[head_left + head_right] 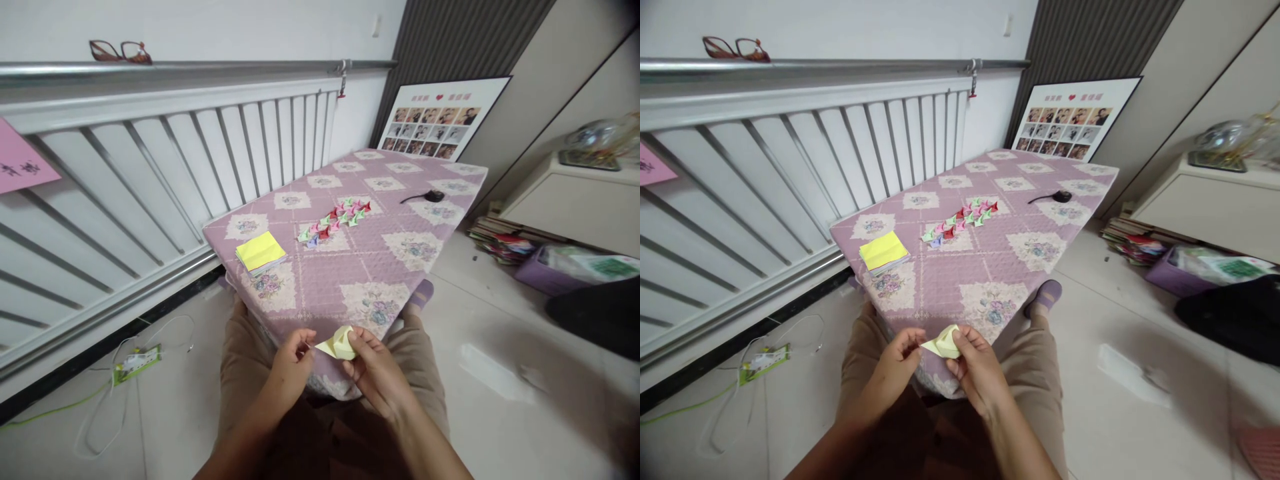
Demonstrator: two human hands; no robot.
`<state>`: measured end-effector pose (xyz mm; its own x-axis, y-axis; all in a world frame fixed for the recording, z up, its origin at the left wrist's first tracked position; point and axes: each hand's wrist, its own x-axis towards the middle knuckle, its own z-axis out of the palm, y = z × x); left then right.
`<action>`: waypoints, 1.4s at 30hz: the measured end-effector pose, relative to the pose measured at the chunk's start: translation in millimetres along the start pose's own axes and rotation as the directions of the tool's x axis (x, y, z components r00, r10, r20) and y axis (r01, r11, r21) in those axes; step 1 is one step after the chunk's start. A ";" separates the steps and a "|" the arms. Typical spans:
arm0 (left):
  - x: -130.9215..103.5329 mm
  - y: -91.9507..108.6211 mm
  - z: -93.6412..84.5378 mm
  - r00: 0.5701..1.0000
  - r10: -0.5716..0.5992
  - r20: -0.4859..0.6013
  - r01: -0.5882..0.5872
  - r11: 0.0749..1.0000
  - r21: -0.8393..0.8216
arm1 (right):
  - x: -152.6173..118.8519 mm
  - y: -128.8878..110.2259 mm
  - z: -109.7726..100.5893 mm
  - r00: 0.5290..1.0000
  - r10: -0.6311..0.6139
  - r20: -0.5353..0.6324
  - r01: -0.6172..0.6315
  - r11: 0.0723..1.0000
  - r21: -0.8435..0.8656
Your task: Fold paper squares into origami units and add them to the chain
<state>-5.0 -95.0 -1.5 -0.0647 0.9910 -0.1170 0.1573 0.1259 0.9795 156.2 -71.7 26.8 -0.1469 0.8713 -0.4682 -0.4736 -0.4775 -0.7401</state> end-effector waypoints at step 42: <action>-9.8 22.1 9.7 0.916 -0.112 0.386 0.382 0.544 -0.747 | -8.1 8.5 -7.3 0.931 0.071 0.358 -0.066 0.997 -0.025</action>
<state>8.7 -101.5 19.6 0.3040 0.9106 -0.2799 -0.6755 0.4132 0.6107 159.7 -83.7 20.7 -0.4809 0.8179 -0.3158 -0.4410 -0.5370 -0.7191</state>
